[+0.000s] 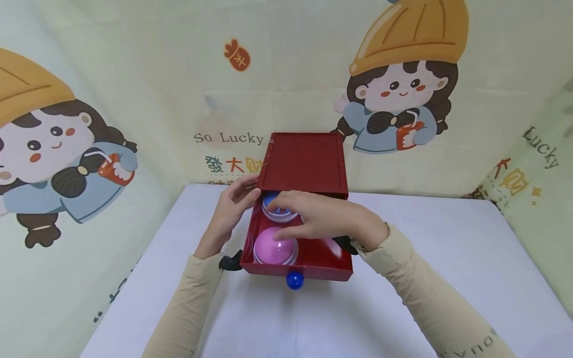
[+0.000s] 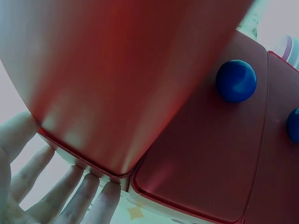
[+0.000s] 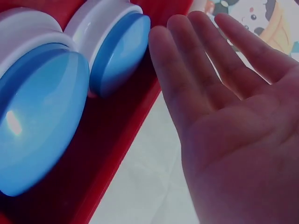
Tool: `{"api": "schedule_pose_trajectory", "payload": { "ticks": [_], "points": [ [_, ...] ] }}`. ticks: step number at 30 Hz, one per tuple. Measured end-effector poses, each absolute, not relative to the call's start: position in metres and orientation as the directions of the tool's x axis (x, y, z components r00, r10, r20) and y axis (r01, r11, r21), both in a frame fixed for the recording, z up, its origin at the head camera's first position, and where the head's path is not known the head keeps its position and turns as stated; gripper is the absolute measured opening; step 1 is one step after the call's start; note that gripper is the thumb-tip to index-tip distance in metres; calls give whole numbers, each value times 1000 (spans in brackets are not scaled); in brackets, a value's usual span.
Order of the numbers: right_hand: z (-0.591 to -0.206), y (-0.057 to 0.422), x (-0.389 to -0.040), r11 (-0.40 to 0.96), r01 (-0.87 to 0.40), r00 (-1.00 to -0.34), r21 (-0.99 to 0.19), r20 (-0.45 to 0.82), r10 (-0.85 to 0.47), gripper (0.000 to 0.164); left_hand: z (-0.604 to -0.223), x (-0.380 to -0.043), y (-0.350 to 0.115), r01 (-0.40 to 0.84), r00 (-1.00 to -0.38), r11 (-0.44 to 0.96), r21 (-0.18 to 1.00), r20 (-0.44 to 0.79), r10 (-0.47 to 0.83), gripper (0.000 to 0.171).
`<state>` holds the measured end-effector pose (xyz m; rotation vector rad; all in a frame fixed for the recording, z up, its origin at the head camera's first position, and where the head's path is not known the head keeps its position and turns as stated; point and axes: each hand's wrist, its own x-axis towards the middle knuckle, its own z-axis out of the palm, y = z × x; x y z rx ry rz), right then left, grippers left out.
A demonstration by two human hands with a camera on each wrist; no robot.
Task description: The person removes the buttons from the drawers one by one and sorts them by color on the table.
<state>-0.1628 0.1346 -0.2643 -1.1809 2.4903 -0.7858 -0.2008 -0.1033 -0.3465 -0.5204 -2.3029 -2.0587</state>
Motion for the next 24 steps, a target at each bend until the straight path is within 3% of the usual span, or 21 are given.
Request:
{"api": "schedule_pose_trajectory", "payload": {
  "ticks": [7,16,24],
  "points": [
    [-267,129,-162,506,-657,-579,-560,-56,-813,59,-366,-215,-108,272,-938,58,961,251,240,42],
    [-268,125,-163,493,-669,-522,-556,-121,-844,62,-342,-197,-104,240,-945,71,968,217,246,44],
    [-272,117,-164,513,-670,-499,-536,-186,-846,70,-363,-214,-109,258,-939,55,965,237,248,44]
  ]
}}
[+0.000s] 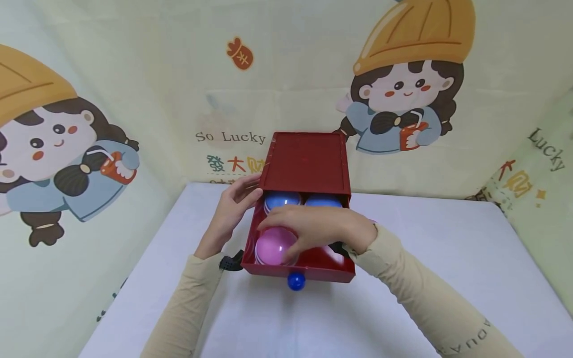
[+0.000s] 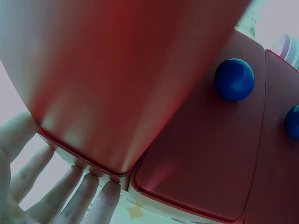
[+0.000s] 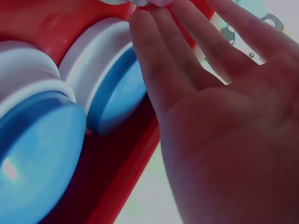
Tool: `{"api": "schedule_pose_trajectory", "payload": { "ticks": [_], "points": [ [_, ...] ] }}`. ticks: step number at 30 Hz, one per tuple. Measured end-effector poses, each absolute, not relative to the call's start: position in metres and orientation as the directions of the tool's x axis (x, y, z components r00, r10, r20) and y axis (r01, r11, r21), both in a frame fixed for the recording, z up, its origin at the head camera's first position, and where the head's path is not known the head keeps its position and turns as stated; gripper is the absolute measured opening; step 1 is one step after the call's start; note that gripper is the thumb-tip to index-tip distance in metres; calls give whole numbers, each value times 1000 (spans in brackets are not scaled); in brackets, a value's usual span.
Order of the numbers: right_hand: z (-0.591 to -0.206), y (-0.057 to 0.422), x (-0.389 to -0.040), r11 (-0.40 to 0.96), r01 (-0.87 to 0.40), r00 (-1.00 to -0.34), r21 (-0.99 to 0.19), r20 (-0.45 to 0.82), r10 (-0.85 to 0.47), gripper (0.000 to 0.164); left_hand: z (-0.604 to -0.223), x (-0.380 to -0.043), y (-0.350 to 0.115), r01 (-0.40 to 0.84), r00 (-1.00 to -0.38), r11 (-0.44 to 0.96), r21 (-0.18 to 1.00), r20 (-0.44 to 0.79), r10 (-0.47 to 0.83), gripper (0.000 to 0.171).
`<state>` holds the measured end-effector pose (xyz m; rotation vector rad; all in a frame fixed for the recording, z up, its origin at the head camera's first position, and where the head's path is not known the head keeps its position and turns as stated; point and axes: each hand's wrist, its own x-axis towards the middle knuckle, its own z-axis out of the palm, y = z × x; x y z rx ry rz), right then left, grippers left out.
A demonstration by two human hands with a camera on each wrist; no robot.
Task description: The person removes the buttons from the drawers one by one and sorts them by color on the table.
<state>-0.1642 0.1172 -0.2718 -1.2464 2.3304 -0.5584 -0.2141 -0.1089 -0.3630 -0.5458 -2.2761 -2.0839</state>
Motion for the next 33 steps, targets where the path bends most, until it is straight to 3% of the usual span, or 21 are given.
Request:
{"api": "schedule_pose_trajectory", "payload": {
  "ticks": [17,33],
  "points": [
    [-282,112,-167,546,-725,-504,-421,-216,-836,72,-366,-218,-109,262,-939,61,963,240,248,42],
    [-286,113,-168,527,-734,-491,-428,-200,-848,73,-339,-198,-105,243,-943,76,967,217,252,44]
  ]
}}
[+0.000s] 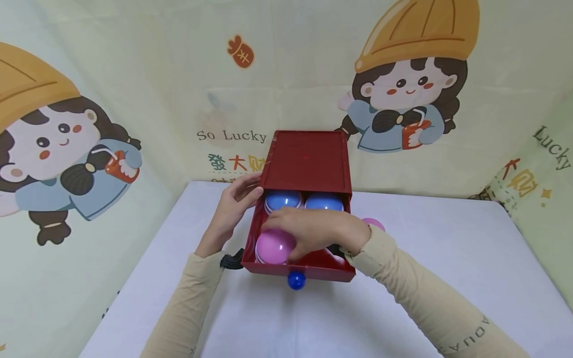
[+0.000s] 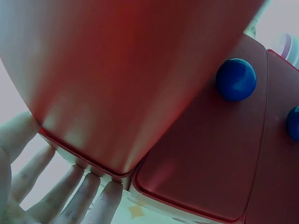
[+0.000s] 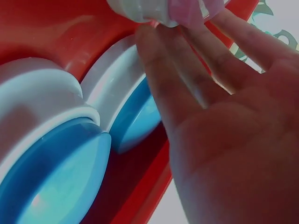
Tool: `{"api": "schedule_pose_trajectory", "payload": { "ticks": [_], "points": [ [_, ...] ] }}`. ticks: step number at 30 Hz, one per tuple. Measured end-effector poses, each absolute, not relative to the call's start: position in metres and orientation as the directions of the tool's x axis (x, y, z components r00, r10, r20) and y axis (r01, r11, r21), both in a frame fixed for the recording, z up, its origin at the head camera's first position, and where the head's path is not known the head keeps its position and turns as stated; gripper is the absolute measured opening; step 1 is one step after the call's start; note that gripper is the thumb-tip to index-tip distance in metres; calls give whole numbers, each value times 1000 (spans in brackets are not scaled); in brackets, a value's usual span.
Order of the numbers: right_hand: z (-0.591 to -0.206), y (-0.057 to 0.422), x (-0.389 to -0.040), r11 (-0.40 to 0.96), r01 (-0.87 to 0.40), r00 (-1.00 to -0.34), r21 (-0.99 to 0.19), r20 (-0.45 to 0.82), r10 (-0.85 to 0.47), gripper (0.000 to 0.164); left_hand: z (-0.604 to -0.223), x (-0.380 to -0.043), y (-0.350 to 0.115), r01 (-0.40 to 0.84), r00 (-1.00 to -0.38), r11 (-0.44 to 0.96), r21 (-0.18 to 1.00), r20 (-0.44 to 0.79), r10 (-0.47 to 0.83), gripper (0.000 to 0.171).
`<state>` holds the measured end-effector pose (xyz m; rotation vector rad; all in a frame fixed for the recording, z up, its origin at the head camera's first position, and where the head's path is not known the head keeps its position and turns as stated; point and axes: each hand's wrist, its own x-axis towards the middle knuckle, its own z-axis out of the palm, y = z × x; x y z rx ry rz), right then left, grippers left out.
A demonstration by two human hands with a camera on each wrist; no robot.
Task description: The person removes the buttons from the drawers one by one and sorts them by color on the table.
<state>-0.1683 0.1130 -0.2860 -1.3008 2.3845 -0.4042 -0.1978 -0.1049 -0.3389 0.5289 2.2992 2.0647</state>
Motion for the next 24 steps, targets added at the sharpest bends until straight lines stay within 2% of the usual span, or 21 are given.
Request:
{"api": "schedule_pose_trajectory", "payload": {
  "ticks": [12,19,24],
  "points": [
    [-282,116,-169,534,-709,-532,-461,-147,-834,77,-365,-215,-108,269,-937,56,961,248,247,42],
    [-277,117,-170,552,-701,-544,-452,-163,-823,77,-340,-200,-105,247,-941,56,967,225,254,44],
    [-275,121,-170,552,-692,-547,-464,-161,-821,78,-340,-200,-105,240,-942,62,969,217,256,44]
  ]
}}
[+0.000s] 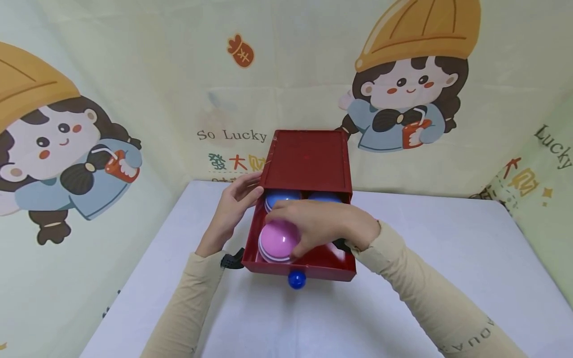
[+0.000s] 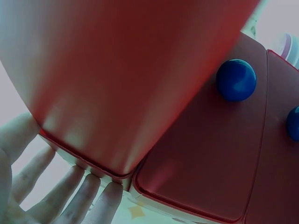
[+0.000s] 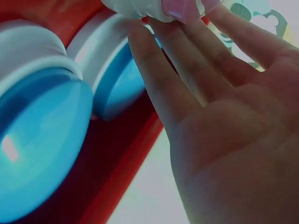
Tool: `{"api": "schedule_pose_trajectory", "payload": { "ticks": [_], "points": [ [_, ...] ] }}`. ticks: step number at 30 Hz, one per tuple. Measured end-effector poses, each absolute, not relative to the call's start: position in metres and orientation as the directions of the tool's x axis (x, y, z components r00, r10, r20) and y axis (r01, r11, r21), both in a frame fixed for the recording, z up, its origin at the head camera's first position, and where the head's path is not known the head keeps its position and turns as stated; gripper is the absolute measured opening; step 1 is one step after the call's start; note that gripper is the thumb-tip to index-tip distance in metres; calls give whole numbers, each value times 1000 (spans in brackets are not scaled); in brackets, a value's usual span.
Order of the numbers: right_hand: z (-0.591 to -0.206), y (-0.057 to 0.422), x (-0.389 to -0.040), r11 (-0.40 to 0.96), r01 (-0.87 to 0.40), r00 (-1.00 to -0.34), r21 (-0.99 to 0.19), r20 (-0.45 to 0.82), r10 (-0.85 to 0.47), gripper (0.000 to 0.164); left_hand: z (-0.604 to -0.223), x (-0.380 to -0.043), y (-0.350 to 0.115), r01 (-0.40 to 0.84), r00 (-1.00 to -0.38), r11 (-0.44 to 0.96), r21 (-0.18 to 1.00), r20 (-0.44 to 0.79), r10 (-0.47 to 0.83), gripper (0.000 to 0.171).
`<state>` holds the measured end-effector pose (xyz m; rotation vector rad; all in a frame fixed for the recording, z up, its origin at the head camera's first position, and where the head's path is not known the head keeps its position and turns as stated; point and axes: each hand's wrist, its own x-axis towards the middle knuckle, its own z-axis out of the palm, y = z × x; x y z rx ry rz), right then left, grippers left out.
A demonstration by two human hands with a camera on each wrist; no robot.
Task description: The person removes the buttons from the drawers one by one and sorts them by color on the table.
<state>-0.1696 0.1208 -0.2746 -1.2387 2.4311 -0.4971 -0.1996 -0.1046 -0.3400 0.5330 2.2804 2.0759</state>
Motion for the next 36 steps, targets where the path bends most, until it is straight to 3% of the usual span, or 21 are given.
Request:
{"api": "schedule_pose_trajectory", "payload": {
  "ticks": [15,36],
  "points": [
    [-264,136,-165,575,-631,-634,-521,-81,-769,81,-335,-194,-104,225,-951,87,970,199,238,45],
    [-254,158,-157,568,-583,-699,-581,2,-715,88,-337,-194,-103,235,-951,91,968,210,228,45]
  ]
}}
